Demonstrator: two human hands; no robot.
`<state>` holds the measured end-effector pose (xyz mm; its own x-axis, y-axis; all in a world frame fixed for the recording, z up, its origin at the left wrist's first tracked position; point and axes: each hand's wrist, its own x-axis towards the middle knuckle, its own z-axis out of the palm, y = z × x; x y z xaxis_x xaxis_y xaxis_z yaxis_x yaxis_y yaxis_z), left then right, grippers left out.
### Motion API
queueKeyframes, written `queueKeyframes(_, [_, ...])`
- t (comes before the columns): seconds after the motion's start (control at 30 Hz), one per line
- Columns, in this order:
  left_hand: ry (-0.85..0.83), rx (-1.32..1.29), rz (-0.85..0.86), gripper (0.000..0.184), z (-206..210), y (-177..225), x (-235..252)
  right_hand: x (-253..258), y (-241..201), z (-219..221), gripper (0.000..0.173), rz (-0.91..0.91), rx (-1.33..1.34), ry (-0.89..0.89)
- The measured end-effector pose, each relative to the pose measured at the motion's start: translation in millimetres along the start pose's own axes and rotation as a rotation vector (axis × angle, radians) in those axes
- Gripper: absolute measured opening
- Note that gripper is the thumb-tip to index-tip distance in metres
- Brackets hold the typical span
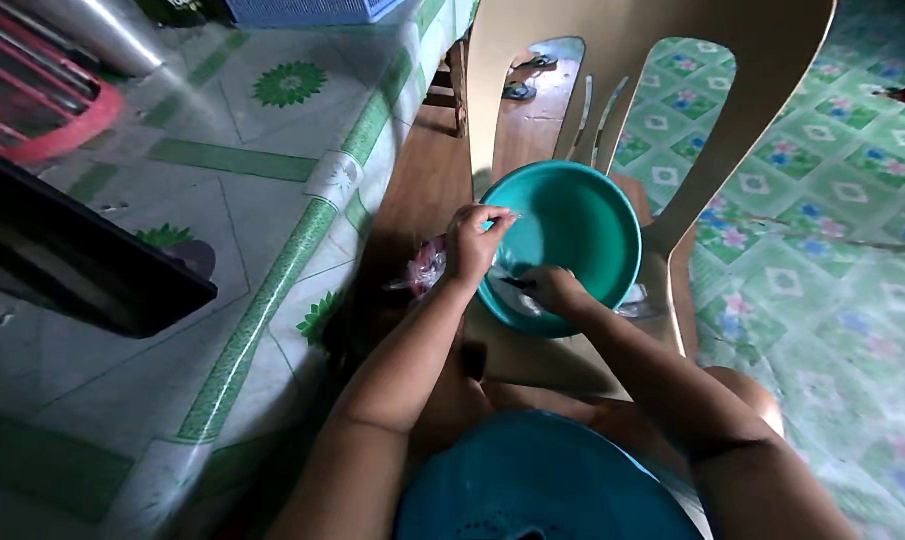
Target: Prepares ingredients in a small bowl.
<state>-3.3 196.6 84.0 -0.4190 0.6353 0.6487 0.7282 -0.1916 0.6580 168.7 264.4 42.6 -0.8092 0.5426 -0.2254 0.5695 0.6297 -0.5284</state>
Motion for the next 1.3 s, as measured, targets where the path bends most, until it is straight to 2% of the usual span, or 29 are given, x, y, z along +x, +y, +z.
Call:
queueKeyframes(0.1, [-0.020,-0.032,-0.127,0.018,-1,-10,-1,-5,10,-7,0.021,-0.036,0.013,0.022])
queueKeyframes(0.17, [-0.041,-0.078,-0.230,0.020,-2,-14,-1,-8,17,-18,0.022,-0.008,-0.027,-0.037])
queueKeyframes(0.27, [-0.040,-0.127,-0.339,0.023,-1,-19,-3,-13,24,-34,0.022,0.055,-0.248,-0.100])
queueKeyframes(0.37, [0.010,-0.126,-0.333,0.022,1,-16,-6,-22,11,-51,0.025,0.166,-0.550,-0.181])
queueKeyframes(0.43, [-0.001,-0.138,-0.315,0.021,-1,-1,-5,-26,11,-51,0.025,0.151,-0.643,-0.161])
queueKeyframes(0.57, [-0.011,-0.088,-0.193,0.017,0,22,-7,-22,24,-23,0.026,0.102,-0.495,-0.164])
queueKeyframes(0.67, [0.028,-0.032,-0.096,0.015,2,28,-7,-14,20,1,0.027,0.074,-0.306,-0.098])
queueKeyframes(0.8, [0.004,-0.056,-0.147,0.018,2,18,-6,-3,6,10,0.023,0.029,-0.137,0.002])
queueKeyframes(1.0, [-0.059,-0.136,-0.310,0.021,-1,-15,-1,-4,-1,-8,0.020,0.002,0.069,0.040])
queueKeyframes(1.13, [-0.181,-0.057,-0.423,0.023,-2,-24,3,-11,7,-29,0.018,-0.030,0.017,0.091])
queueKeyframes(1.23, [-0.277,0.085,-0.414,0.023,-3,-15,7,-18,2,-61,0.023,0.013,-0.066,0.019])
queueKeyframes(1.3, [-0.316,0.139,-0.383,0.022,-3,-12,8,-20,8,-73,0.022,-0.009,-0.102,0.054])
